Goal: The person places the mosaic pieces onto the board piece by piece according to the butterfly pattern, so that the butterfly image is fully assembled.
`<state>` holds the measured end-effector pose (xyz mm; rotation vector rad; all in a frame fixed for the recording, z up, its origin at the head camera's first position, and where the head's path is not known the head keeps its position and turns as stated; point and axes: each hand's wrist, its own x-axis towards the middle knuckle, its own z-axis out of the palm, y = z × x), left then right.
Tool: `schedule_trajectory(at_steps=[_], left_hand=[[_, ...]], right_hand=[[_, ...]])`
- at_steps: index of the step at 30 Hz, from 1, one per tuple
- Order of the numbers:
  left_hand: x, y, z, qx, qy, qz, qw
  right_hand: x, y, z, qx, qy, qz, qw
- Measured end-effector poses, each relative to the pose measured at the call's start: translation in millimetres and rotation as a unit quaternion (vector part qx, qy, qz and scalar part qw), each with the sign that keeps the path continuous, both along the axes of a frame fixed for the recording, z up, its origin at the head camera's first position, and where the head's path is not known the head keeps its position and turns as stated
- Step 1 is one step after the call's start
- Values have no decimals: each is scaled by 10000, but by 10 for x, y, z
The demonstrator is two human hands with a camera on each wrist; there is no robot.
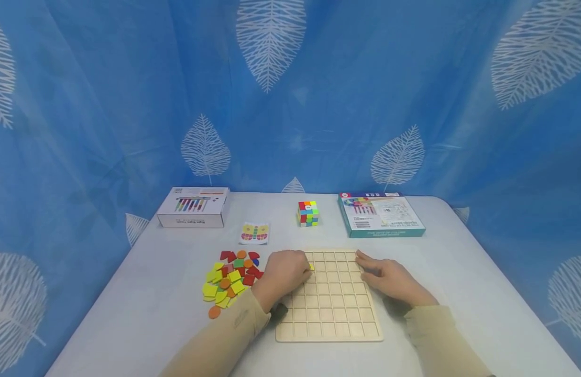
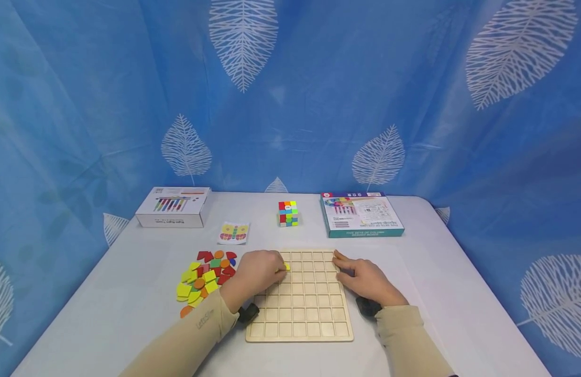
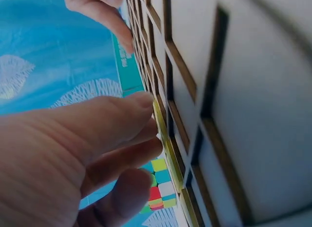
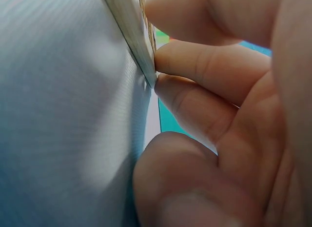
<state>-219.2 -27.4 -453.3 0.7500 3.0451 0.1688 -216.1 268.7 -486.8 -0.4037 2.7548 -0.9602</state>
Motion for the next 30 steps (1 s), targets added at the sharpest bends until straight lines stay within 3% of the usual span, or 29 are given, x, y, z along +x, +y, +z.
schedule_trajectory(at_steps=[6, 10, 13, 16, 21, 23, 26, 30], left_hand=[[58, -44, -7, 36, 3, -122, 9999], [60, -128, -7, 362, 45, -170, 9992], [55, -241, 17, 706, -9, 229, 9972], [43, -435, 69, 968, -131, 913, 9910], [38, -902, 121, 1228, -413, 2004, 9711], [43, -1083, 110, 1402, -521, 2303, 9616], [52, -1277, 70, 1769, -720, 2534, 9483], [38, -1381, -6, 2050, -928, 2524, 9411]], right_hand=[[-11, 11, -3, -34, -47, -33, 10000], [-10, 16, -2, -23, -46, -35, 10000], [-1, 18, -2, -30, -2, -4, 10000], [4, 9, -2, -76, 32, 44, 10000], [1, -13, -18, -105, -1, 81, 9999], [-1, -14, -27, -77, -23, 59, 10000], [-4, -7, -27, -55, -43, 31, 10000], [3, 4, -16, -53, -47, -63, 10000]])
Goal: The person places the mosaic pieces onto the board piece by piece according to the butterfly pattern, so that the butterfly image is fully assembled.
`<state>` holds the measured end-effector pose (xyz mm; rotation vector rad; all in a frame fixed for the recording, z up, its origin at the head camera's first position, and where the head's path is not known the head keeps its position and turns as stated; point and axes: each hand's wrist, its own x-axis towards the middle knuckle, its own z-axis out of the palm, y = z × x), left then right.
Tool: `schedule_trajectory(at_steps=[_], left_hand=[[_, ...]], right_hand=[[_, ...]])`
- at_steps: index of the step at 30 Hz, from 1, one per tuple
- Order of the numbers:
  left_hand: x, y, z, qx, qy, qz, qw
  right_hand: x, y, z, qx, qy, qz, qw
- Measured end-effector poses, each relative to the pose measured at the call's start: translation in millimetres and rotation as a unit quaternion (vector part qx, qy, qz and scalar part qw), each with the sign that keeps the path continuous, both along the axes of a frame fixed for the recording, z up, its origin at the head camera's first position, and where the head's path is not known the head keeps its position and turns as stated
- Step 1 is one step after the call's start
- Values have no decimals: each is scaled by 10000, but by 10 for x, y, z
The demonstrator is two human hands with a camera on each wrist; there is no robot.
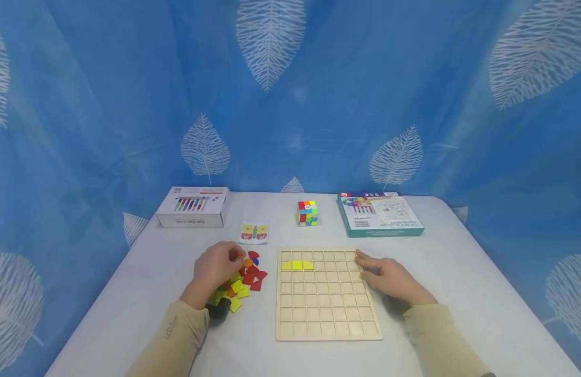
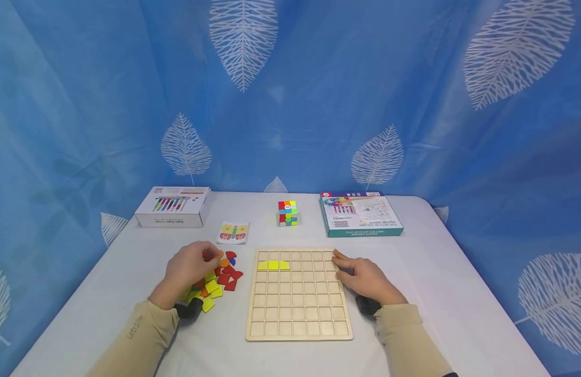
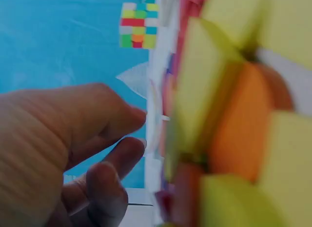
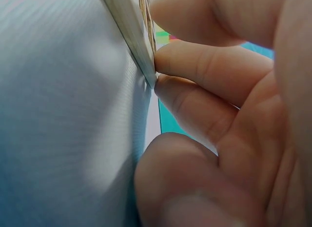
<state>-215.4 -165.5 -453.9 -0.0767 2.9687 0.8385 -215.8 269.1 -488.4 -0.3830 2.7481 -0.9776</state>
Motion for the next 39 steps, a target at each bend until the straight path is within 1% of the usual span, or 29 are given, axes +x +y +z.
schedule_trajectory(at_steps=[2, 9, 17, 26, 31, 39], left_hand=[[-18, -4, -37, 41, -20, -30, 10000], [-56, 41, -111, -172, -3, -186, 9997], [-49, 71, -130, -319, 72, -273, 9991], [-43, 60, -131, -427, -68, -233, 9988], [-44, 66, -139, -520, -2, -326, 9981], [-45, 77, -150, -879, 236, -519, 9945]], right_hand=[[0, 3, 2, -8, -6, -8, 10000], [-5, 8, -5, -16, 40, 15, 10000], [-8, 2, 15, -36, 85, 84, 9999], [-8, 8, -2, -75, 73, 72, 9999], [-13, 14, -10, -68, 105, 66, 9999], [-11, 8, -8, -61, 18, 1, 10000]])
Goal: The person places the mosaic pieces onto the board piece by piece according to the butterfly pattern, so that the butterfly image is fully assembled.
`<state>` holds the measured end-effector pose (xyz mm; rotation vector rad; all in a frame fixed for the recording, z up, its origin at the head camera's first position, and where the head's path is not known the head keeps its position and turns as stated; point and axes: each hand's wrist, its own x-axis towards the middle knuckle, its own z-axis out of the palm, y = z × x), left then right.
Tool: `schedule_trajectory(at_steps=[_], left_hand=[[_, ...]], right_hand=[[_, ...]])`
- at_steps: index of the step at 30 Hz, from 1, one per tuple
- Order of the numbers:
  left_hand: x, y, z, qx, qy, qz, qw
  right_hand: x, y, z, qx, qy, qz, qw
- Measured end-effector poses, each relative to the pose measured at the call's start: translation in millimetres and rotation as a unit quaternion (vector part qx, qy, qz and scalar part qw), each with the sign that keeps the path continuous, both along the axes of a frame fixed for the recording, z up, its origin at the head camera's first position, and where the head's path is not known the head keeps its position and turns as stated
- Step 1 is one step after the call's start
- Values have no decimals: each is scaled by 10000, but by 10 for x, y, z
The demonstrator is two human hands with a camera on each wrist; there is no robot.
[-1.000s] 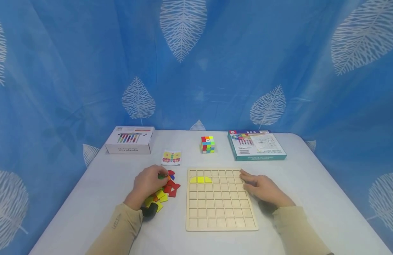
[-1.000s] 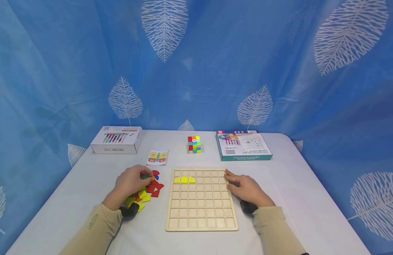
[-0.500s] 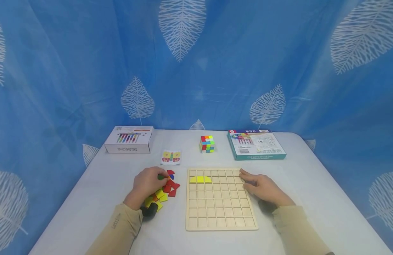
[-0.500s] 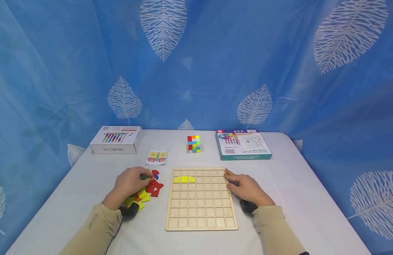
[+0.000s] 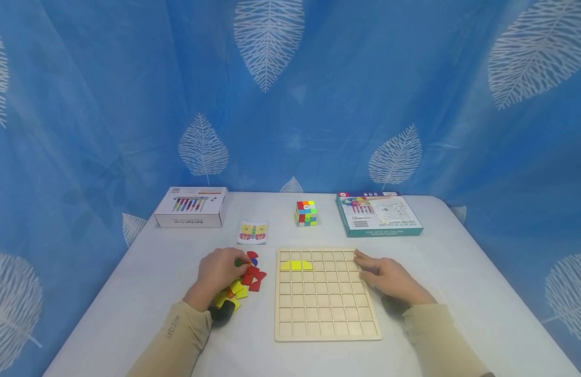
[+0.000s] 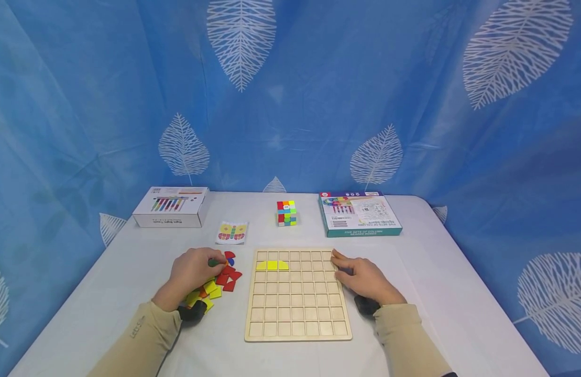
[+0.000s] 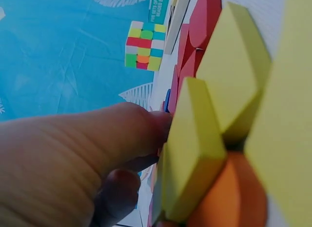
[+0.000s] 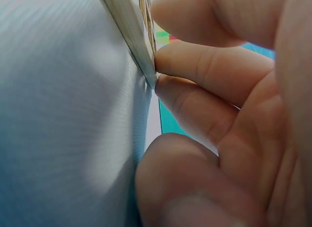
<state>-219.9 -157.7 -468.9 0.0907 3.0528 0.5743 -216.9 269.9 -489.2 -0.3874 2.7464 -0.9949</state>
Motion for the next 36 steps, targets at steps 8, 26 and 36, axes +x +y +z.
schedule_trajectory(at_steps=[8, 26, 36], left_hand=[[14, 21, 21, 56, 136, 24, 9999], [124, 533, 78, 481, 621, -842, 9933], [32, 885, 163, 399, 591, -1413, 9874]], right_hand=[[10, -1, 3, -33, -7, 14, 10000], [5, -9, 7, 22, 118, 135, 9998], [-11, 11, -19, 98, 112, 118, 9998]])
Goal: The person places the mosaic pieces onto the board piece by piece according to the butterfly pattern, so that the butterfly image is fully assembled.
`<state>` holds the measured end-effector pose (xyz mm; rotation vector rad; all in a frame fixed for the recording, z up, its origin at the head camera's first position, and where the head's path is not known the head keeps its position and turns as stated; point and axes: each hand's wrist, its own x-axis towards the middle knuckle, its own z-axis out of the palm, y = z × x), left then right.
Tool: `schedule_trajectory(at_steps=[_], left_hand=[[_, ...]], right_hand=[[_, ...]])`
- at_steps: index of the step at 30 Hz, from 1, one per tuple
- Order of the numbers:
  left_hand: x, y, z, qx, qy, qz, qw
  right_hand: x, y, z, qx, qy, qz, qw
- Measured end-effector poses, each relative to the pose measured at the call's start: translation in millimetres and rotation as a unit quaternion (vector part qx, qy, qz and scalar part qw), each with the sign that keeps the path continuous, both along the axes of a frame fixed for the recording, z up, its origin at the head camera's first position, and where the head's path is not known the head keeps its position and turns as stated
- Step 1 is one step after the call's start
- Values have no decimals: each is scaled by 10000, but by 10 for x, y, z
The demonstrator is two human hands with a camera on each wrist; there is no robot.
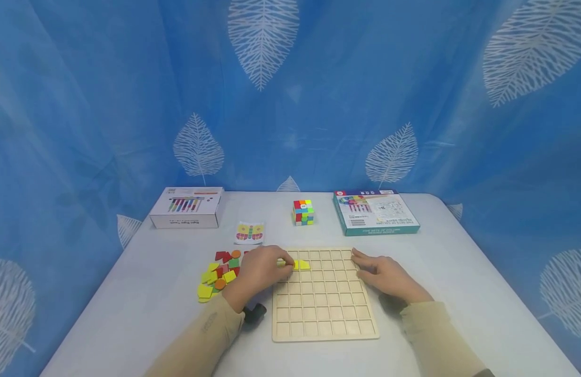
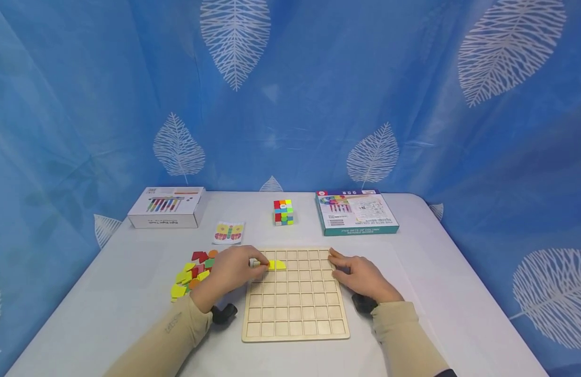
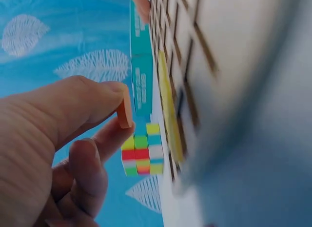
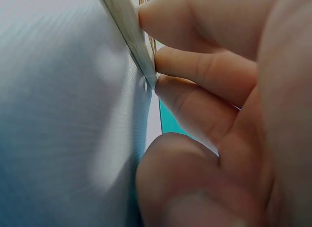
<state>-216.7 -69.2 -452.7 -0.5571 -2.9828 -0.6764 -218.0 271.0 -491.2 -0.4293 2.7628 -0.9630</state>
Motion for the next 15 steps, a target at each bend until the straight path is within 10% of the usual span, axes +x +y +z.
schedule_trajectory(at_steps=[15], left_hand=[[-260, 550, -24, -596, -39, -820, 9948]], right_hand=[[-9, 1, 37, 42, 19, 45, 10000]])
